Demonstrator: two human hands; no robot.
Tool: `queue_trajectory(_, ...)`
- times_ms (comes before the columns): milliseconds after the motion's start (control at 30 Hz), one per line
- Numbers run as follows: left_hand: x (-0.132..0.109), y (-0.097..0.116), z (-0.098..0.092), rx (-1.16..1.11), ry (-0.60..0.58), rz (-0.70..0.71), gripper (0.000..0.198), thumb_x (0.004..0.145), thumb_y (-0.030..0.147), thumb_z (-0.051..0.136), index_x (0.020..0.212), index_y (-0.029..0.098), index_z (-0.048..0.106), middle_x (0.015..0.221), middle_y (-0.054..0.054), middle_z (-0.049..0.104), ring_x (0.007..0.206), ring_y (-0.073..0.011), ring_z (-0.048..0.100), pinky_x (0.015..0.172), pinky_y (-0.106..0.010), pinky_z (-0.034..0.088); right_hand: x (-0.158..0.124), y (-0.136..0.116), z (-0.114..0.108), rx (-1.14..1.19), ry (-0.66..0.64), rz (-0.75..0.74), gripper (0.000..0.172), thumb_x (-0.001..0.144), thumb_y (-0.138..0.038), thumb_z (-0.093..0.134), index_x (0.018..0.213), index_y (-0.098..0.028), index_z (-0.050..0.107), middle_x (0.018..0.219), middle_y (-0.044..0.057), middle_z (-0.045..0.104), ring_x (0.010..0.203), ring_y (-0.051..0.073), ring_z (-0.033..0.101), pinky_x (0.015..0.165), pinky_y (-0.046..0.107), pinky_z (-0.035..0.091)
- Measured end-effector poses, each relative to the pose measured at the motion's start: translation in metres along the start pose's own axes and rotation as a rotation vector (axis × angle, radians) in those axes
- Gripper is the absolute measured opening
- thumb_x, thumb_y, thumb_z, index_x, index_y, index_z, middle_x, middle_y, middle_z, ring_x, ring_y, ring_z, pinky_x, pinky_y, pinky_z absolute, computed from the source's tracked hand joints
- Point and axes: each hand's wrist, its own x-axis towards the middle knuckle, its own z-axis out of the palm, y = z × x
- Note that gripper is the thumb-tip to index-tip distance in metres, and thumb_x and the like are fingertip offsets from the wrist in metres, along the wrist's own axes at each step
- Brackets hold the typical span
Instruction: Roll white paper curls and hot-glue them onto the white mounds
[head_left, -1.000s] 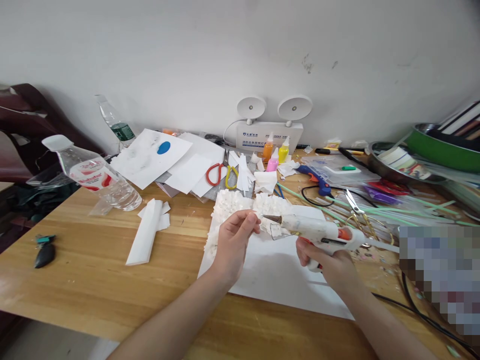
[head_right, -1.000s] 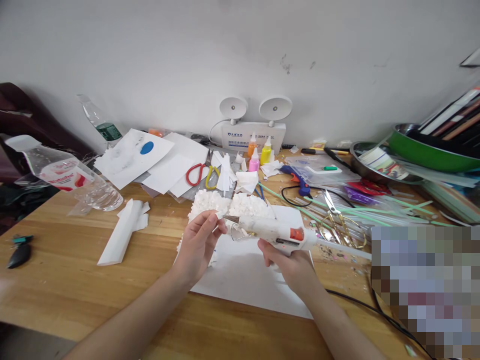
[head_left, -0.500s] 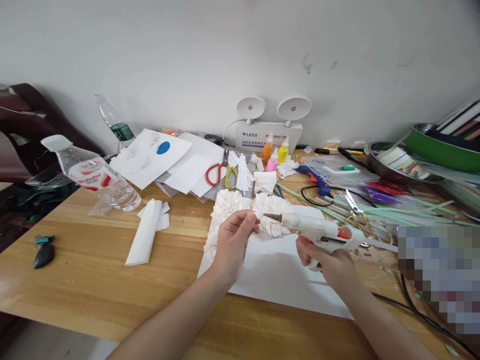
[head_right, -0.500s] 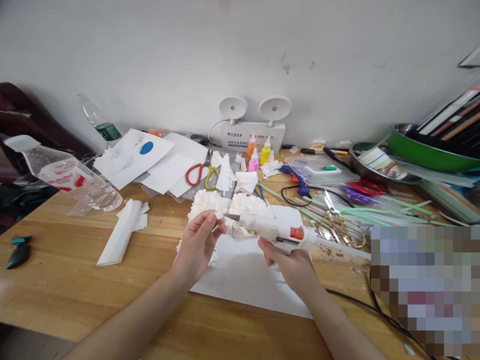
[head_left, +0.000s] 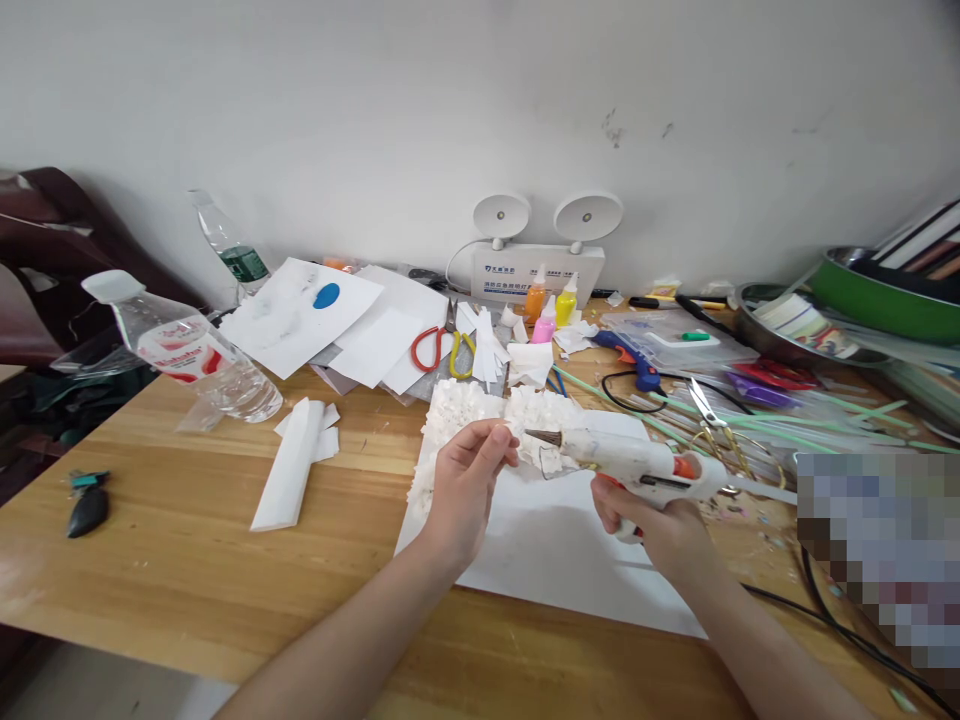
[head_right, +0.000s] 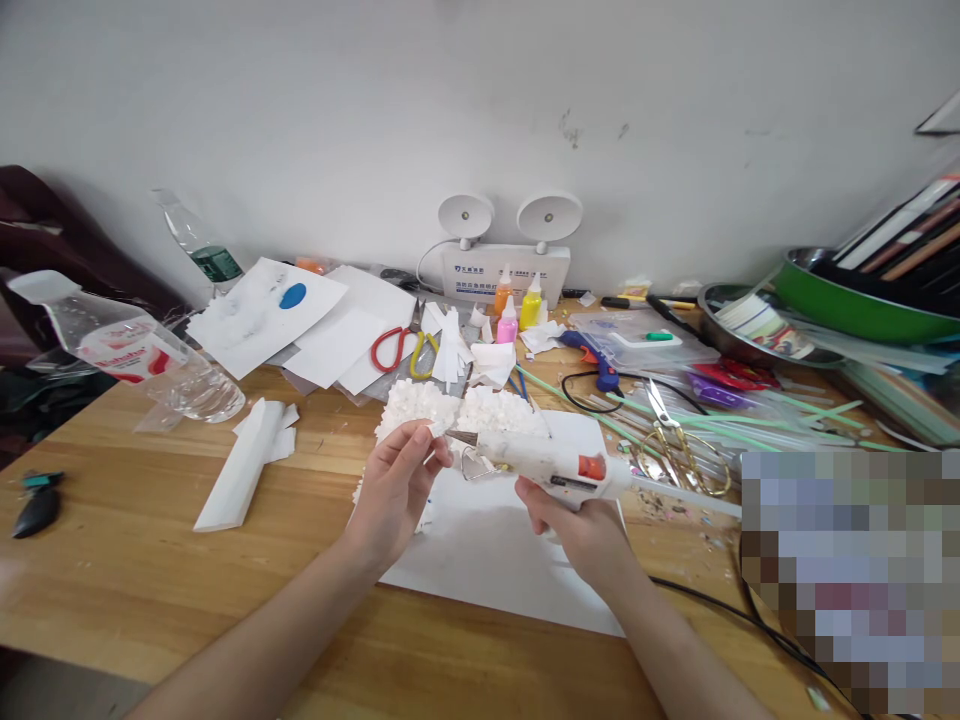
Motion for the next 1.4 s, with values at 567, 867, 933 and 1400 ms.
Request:
queue_trajectory(567,0.005,0.002,-0.006,0.111,0.099,0.147,0.015,0.071,0.034,0.064,0.07,0.019,0.063,0.055,0.005,0.043,0.058,-0.0077,0.04,0.064,-0.022,0.036,0.004,-0.009,-0.003,-0.088,0.097,0.074,0.039,0.068,-0.053,0.055,0.05,-0.018,0.057,0.057,0.002,0.058,0.048,0.012,0.046,0.043,0.024,0.029)
queue_trajectory(867,0.007,0.004,-0.011,0.175,0.097,0.188,0.019,0.072,0.037,0.063,0.075,0.018,0.061,0.057,0.004,0.042,0.06,-0.0095,0.042,0.064,-0.023,0.036,0.041,-0.002,-0.025,-0.153,0.5,-0.014,0.048,0.07,-0.053,0.052,0.097,-0.013,0.059,0.081,0.01,0.066,0.071,0.021,0.06,0.049,0.026,0.04)
queue_trajectory(933,0.008,0.004,-0.012,0.191,0.1,0.203,0.02,0.072,0.037,0.063,0.076,0.018,0.062,0.058,0.003,0.043,0.06,-0.0098,0.043,0.063,-0.023,0.037,0.059,0.005,-0.033,-0.427,0.518,-0.029,0.053,0.074,-0.054,0.044,0.104,-0.012,0.058,0.087,0.012,0.066,0.076,0.023,0.06,0.056,0.03,0.043)
queue_trajectory(1400,0.008,0.007,-0.011,0.242,0.1,0.338,0.016,0.071,0.033,0.063,0.073,0.017,0.064,0.063,0.002,0.052,0.061,-0.0096,0.043,0.063,-0.021,0.036,0.101,0.022,-0.03,-0.78,0.67,0.116,0.049,0.073,-0.048,0.047,0.103,-0.011,0.059,0.11,0.021,0.055,0.108,0.038,0.041,0.085,0.052,0.028)
